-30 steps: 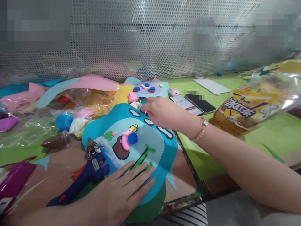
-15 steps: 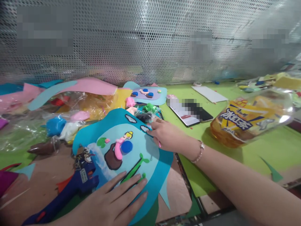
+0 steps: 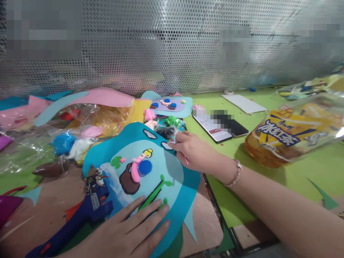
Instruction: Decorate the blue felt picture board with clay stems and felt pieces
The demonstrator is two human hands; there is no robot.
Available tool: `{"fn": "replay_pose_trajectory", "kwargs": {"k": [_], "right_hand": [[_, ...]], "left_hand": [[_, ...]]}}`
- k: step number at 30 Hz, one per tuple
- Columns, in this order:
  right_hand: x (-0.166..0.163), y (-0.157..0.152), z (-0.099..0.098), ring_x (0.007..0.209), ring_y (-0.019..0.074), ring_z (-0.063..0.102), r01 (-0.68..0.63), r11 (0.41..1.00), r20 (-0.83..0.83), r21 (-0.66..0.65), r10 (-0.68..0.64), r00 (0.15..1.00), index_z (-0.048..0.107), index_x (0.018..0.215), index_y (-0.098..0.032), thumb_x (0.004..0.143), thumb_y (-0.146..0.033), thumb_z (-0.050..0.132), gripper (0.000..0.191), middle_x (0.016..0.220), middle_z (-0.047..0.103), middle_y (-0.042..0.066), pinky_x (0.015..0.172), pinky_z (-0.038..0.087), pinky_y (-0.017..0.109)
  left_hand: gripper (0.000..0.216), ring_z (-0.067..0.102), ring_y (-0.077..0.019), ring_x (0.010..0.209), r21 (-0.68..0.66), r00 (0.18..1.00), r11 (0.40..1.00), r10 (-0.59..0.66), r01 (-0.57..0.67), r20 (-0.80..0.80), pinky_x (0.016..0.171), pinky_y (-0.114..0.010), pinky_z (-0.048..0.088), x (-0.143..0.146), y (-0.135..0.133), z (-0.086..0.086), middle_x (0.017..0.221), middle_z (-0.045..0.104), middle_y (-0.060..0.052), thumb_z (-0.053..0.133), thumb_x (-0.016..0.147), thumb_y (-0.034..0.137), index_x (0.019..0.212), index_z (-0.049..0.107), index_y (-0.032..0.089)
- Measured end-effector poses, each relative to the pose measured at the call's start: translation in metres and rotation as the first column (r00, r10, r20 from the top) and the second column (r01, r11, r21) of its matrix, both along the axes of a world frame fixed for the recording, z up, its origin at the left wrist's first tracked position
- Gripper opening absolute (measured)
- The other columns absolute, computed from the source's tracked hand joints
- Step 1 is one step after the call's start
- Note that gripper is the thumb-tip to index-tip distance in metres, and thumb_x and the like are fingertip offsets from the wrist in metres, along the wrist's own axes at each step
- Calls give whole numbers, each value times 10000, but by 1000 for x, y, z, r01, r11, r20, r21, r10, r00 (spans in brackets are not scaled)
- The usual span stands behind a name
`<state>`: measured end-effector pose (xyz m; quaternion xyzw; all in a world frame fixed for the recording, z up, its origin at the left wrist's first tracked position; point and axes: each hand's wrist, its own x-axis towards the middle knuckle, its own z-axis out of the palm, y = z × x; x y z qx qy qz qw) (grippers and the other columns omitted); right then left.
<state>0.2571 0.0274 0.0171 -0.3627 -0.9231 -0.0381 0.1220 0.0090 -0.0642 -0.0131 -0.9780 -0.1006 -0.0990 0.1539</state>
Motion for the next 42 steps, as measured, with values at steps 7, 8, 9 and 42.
{"fn": "replay_pose_trajectory", "kwargs": {"k": [7,8,9,42], "right_hand": [[-4,3,-11,784,211,432,4,1000,112,-10,-3,994,583,1212,-144,855,-145,406,399,832,518,97,732,394,344],[-4,3,-11,786,213,432,15,1000,133,0,-15,991,583,1214,-149,855,-153,410,399,835,518,98,733,392,348],[-4,4,-11,787,215,433,25,1000,155,9,-26,988,583,1215,-152,854,-158,415,399,836,518,98,734,388,350],[-14,0,-8,815,218,437,122,993,257,-4,-116,959,524,1272,-188,829,-116,453,454,860,522,100,734,327,330]], "left_hand": [[341,464,-198,1193,0,1000,1000,-6,6,15,986,-344,353,0,1,3,1302,537,-18,295,971,198,1220,529,213],[342,461,-197,1195,1,1000,1000,-5,5,17,989,-344,348,0,1,3,1302,537,-15,293,971,193,1220,527,214],[339,456,-196,1199,0,1000,1000,-3,3,18,994,-345,342,0,0,2,1302,536,-12,296,971,191,1220,525,215],[415,306,-278,1315,-102,999,995,6,-2,40,1057,-464,255,-5,-5,-21,1427,376,-106,309,932,261,1314,427,152]]}}
